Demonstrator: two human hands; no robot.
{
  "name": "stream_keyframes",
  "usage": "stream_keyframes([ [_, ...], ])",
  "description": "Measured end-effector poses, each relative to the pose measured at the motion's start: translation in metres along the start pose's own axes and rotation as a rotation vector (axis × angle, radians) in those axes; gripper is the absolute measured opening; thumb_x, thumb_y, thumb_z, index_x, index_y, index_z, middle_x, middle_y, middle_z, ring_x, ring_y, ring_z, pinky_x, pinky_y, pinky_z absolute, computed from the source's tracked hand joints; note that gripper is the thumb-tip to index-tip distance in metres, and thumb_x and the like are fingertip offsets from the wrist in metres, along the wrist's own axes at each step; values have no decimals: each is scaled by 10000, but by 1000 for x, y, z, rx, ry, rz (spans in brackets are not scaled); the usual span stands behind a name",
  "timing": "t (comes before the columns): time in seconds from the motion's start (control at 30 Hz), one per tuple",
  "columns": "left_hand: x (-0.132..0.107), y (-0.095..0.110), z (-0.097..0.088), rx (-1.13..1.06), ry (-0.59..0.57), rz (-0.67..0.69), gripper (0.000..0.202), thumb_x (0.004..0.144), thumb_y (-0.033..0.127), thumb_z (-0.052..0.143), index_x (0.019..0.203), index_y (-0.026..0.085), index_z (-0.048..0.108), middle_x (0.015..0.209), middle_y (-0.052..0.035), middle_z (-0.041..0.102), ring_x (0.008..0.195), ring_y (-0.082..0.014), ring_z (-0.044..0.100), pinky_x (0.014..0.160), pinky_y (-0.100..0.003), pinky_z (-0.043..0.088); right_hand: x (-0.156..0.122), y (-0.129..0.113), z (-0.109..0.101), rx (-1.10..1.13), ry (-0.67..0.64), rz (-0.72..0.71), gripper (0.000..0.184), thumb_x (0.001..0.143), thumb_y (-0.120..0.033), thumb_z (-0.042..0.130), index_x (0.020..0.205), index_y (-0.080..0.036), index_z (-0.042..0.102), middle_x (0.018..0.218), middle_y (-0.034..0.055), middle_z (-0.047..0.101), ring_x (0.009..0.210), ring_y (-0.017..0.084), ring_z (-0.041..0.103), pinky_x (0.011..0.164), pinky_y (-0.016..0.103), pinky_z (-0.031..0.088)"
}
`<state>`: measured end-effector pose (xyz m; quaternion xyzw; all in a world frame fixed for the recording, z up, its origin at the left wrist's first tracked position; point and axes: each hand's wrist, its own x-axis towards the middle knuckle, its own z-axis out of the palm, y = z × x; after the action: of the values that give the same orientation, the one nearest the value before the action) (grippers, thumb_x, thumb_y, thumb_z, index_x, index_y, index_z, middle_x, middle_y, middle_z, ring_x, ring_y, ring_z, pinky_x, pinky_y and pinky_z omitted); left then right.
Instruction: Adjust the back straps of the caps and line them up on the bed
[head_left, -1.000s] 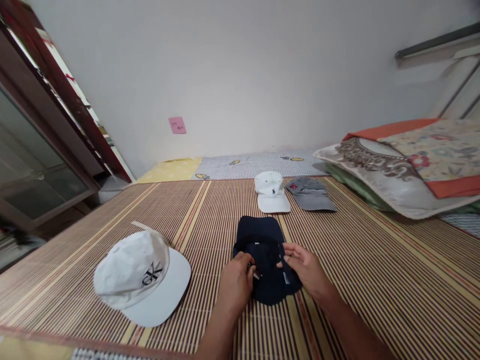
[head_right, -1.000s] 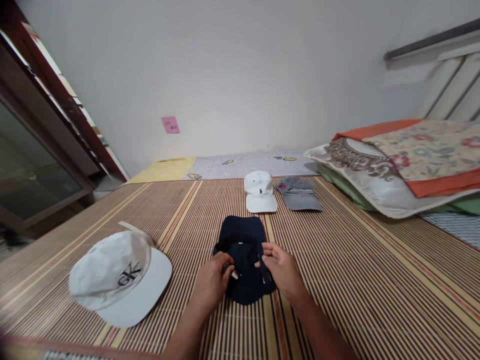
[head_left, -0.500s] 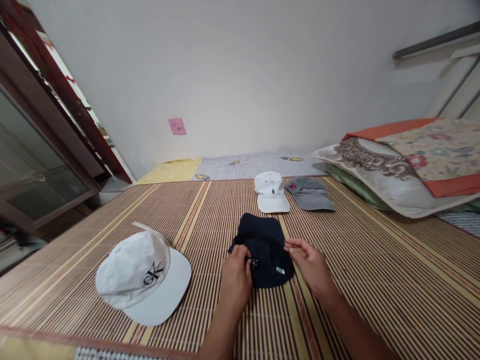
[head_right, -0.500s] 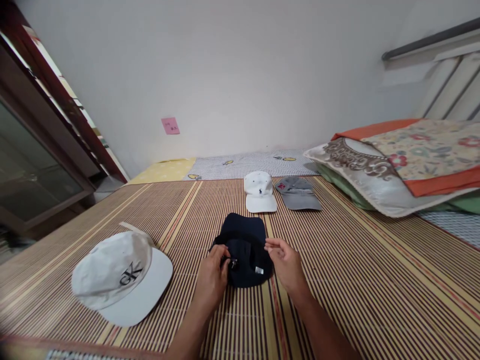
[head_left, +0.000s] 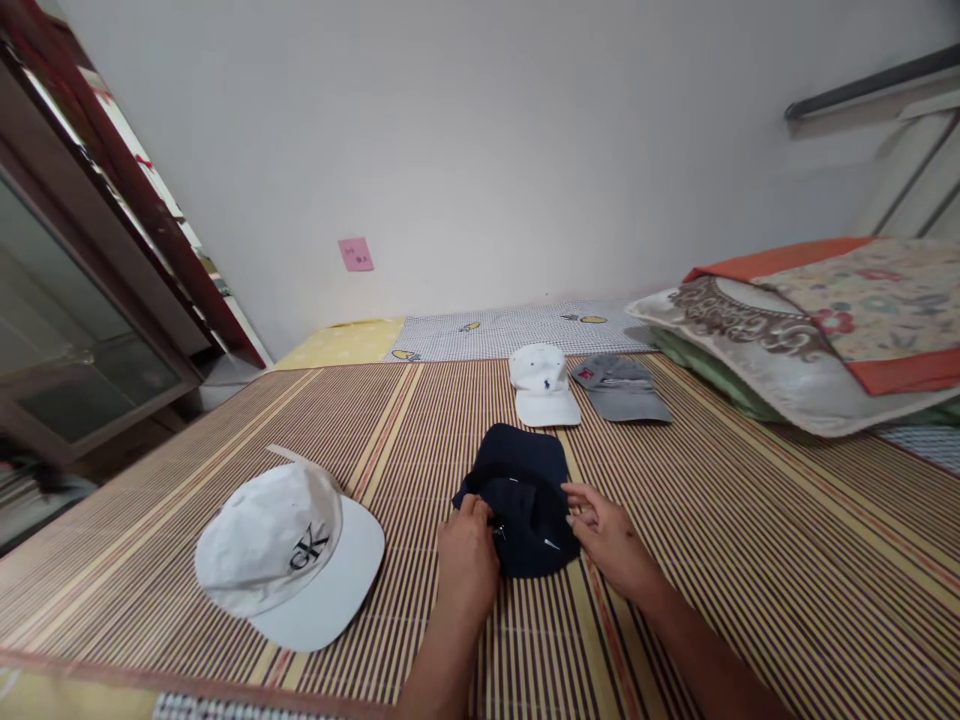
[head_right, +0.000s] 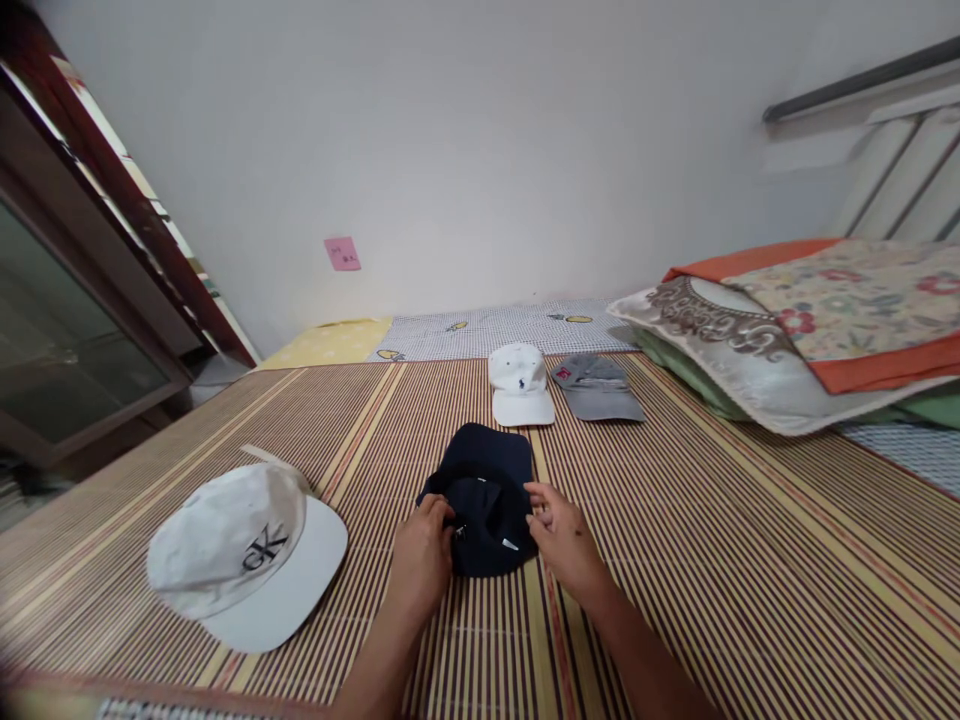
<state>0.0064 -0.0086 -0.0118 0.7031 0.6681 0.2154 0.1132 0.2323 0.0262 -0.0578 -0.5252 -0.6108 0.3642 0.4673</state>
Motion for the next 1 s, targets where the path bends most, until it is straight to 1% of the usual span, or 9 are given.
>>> stream_keyframes([
  [0.13,0,2,-6,-113,55,39,210,920,46,494,922,206,629,999,-61,687,949,-244,673,856,-376,448,2,0,-2,-12,26,-18,460,770,-305,585,1203,-187,686,1028,112,780,757,203,764,716,343,630],
  [0.27,0,5,-8,-457,126,129,124,929,158,527,879,218,623,898,-27,647,878,-206,640,810,-332,460,6,3,-5,-34,70,-24,441,745,-309,565,1144,-177,699,993,114,779,777,220,763,740,361,625],
  [0.37,1,6,-9,-769,18,11,123,898,332,601,852,222,633,740,20,583,641,-164,583,591,-272,440,9,4,-7,-60,90,-35,428,749,-311,557,1131,-183,703,993,107,778,804,223,755,760,360,614],
  [0.43,2,5,-9,-926,-63,-75,227,863,449,641,848,224,618,660,60,515,462,-120,469,445,-241,336,8,3,-9,-73,91,-43,410,768,-311,548,1126,-180,701,995,109,776,805,228,749,762,368,610],
  [0.5,3,3,-8,-1006,-101,-112,289,831,507,669,845,226,601,618,87,468,390,-93,384,402,-230,262,7,-1,-9,-85,93,-54,383,795,-314,547,1119,-181,700,1032,122,769,844,247,747,787,396,607],
  [0.63,3,1,-6,-984,-53,-97,239,833,447,674,820,215,618,633,66,491,513,-116,436,502,-234,312,0,-20,-6,-203,186,-218,271,872,-307,550,1073,-217,708,1112,130,751,1055,305,710,961,487,557],
  [0.7,3,2,-6,-937,-1,-69,204,843,407,666,806,210,629,686,39,543,613,-138,480,581,-248,350,-6,-32,-4,-237,187,-321,245,926,-296,532,1083,-231,708,1115,121,756,1107,307,696,1003,487,536],
  [0.87,1,7,-4,-797,31,-19,157,884,347,591,802,214,612,727,20,566,692,-165,500,657,-275,360,-20,-47,7,-238,-5,-396,298,942,-303,602,1220,-252,695,1050,76,782,1004,270,734,930,415,565],
  [1.0,-2,12,-4,-665,10,31,163,935,318,531,843,213,615,731,17,575,661,-166,497,645,-287,335,-22,-43,15,-226,-11,-346,244,946,-287,544,1095,-247,733,930,59,788,905,250,752,856,386,579],
])
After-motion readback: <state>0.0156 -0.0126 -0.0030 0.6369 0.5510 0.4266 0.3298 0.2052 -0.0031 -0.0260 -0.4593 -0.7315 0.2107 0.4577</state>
